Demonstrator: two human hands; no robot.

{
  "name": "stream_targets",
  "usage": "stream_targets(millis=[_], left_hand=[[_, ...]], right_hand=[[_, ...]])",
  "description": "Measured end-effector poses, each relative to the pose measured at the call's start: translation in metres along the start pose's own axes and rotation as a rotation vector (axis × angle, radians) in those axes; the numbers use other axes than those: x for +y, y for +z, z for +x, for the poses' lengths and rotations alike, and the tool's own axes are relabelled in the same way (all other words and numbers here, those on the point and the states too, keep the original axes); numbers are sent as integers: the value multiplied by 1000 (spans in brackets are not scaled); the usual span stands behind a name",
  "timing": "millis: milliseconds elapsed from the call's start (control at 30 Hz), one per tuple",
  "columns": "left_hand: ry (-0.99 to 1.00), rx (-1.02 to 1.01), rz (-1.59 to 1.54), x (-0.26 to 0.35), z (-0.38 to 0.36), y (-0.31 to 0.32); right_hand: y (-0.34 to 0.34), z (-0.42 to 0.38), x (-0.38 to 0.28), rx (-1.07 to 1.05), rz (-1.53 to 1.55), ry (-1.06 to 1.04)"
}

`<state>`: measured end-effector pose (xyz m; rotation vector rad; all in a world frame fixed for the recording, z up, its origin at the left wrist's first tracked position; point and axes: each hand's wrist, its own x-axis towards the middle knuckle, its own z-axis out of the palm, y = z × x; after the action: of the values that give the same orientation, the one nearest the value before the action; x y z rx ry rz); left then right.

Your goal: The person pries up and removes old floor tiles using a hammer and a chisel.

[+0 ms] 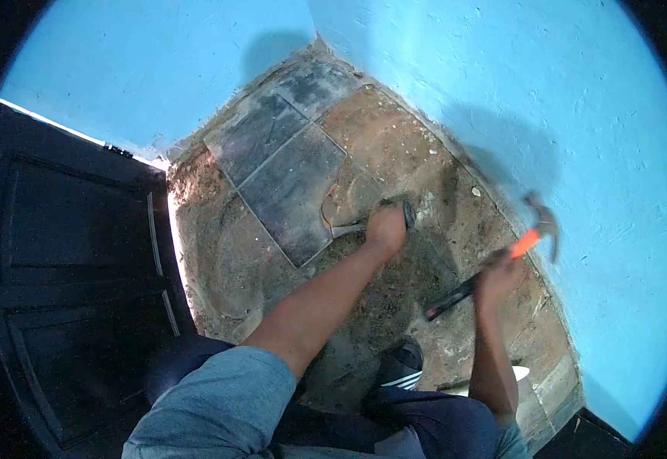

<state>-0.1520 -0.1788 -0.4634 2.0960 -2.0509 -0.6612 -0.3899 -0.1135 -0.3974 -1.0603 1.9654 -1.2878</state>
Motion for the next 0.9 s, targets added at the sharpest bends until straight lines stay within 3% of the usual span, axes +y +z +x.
stream_targets(millis=[33, 100, 167, 267, 467, 500, 600, 667, 833, 900], left_hand=[[-12, -36, 34, 1, -1, 0], [-28, -101, 105, -2, -2, -4], [-24, -75, 13, -30, -15, -2], [-14, -74, 43, -41, -26, 2], [39, -1, 96, -17, -30, -4], [44, 1, 93, -17, -25, -2], [-7, -159, 167, -28, -7, -42], [1, -46, 334, -49, 7, -78], [-153, 641, 10, -92, 48, -198], [-153, 672, -72, -90, 47, -216]], right_hand=[[13, -11, 43, -46, -268, -71], [29, -38, -11, -641, -487, -20], [41, -47, 18, -771, -399, 87], [35, -65, 28, -738, -402, -48], [22, -44, 9, -613, -255, 190], [20, -41, 0, -564, -283, 155], [20, -19, 66, -429, -205, -4], [9, -26, 22, -435, -215, 60], [-2, -25, 27, -430, -182, 65], [-1, -29, 10, -428, -126, 129]])
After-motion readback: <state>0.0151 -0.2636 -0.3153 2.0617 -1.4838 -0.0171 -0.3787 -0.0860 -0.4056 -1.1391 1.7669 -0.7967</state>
